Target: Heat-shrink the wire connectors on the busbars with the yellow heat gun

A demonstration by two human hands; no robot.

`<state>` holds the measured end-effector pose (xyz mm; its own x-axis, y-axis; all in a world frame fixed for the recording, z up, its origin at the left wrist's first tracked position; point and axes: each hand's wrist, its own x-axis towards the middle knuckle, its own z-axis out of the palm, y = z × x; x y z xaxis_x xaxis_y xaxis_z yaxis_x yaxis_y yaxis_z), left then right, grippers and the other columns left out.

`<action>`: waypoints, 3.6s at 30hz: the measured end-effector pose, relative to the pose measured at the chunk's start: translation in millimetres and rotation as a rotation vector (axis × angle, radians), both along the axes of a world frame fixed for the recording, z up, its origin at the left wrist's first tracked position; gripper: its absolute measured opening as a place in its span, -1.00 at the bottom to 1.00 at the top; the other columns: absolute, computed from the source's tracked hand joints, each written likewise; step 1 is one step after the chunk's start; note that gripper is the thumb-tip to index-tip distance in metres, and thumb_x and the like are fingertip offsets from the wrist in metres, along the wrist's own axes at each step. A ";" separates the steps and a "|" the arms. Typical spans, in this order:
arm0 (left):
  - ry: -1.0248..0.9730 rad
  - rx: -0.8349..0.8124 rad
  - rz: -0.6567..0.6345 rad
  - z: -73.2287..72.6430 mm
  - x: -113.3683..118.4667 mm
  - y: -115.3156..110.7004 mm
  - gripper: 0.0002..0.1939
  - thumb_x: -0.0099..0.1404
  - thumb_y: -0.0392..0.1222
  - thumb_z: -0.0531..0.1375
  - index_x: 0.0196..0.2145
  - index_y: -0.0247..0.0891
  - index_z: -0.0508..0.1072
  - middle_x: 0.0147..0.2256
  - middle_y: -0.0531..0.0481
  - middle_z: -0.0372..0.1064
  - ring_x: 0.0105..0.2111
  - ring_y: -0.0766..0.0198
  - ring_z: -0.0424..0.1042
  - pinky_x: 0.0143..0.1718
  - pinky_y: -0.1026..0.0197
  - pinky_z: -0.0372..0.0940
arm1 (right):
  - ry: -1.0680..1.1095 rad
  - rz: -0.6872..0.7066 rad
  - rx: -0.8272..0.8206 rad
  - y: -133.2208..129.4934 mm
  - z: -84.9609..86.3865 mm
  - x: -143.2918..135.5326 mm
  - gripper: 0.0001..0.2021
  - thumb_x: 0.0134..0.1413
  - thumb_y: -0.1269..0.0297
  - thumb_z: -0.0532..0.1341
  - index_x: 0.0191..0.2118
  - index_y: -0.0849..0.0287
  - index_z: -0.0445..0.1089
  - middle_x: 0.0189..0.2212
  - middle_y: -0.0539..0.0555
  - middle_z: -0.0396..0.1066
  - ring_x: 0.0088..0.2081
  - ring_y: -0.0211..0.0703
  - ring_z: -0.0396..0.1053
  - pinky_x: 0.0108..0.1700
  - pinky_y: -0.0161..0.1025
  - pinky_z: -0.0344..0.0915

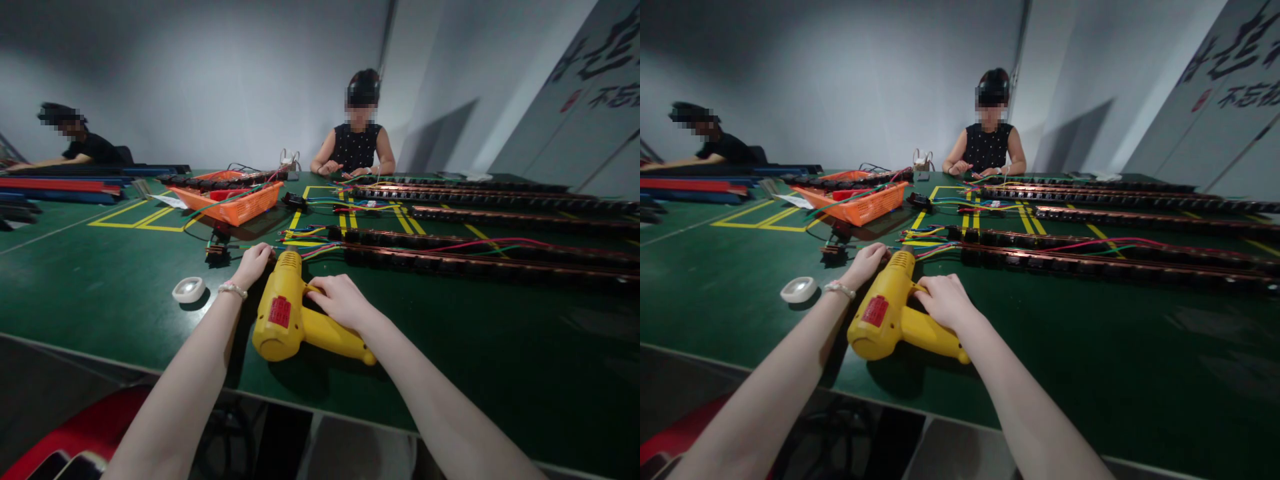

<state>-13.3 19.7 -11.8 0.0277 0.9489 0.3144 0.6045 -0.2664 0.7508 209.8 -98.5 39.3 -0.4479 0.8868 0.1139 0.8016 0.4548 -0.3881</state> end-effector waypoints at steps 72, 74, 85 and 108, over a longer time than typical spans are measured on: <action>0.205 0.225 -0.001 6.4 -2.5 -8.9 -0.54 0.35 0.00 -0.11 -0.54 -0.27 0.38 -0.44 -0.03 0.28 -0.39 0.26 0.32 -0.30 0.22 0.17 | 0.031 -0.053 -0.035 -2.0 -3.3 37.2 -0.74 0.20 0.19 0.05 -0.15 0.08 0.44 -0.20 0.02 0.50 -0.20 -0.16 0.41 -0.25 -0.29 0.17; 0.200 0.232 -0.006 7.0 -2.6 -9.0 -0.54 0.35 0.00 -0.11 -0.55 -0.27 0.36 -0.45 -0.02 0.27 -0.40 0.27 0.31 -0.31 0.22 0.16 | 0.034 -0.073 -0.035 -1.4 -3.8 47.1 -0.74 0.19 0.18 0.05 -0.15 0.08 0.44 -0.21 0.03 0.50 -0.21 -0.15 0.41 -0.25 -0.29 0.18; 0.174 0.223 -0.012 9.3 0.2 -11.1 -0.53 0.35 0.02 -0.11 -0.51 -0.28 0.39 -0.42 -0.05 0.30 -0.40 0.26 0.31 -0.32 0.22 0.16 | 0.035 -0.162 -0.031 -5.9 0.8 70.5 -0.74 0.20 0.17 0.02 -0.14 0.07 0.41 -0.21 0.02 0.48 -0.21 -0.15 0.40 -0.25 -0.28 0.19; 0.192 0.124 0.047 -4.0 6.3 -2.9 -0.62 0.29 -0.08 -0.16 -0.47 -0.24 0.36 -0.36 -0.13 0.41 -0.28 0.16 0.35 -0.16 0.15 0.23 | -0.004 -0.050 0.003 -4.5 -3.4 -1.4 -0.76 0.18 0.24 0.05 -0.18 0.10 0.45 -0.24 0.04 0.51 -0.21 -0.14 0.42 -0.28 -0.30 0.15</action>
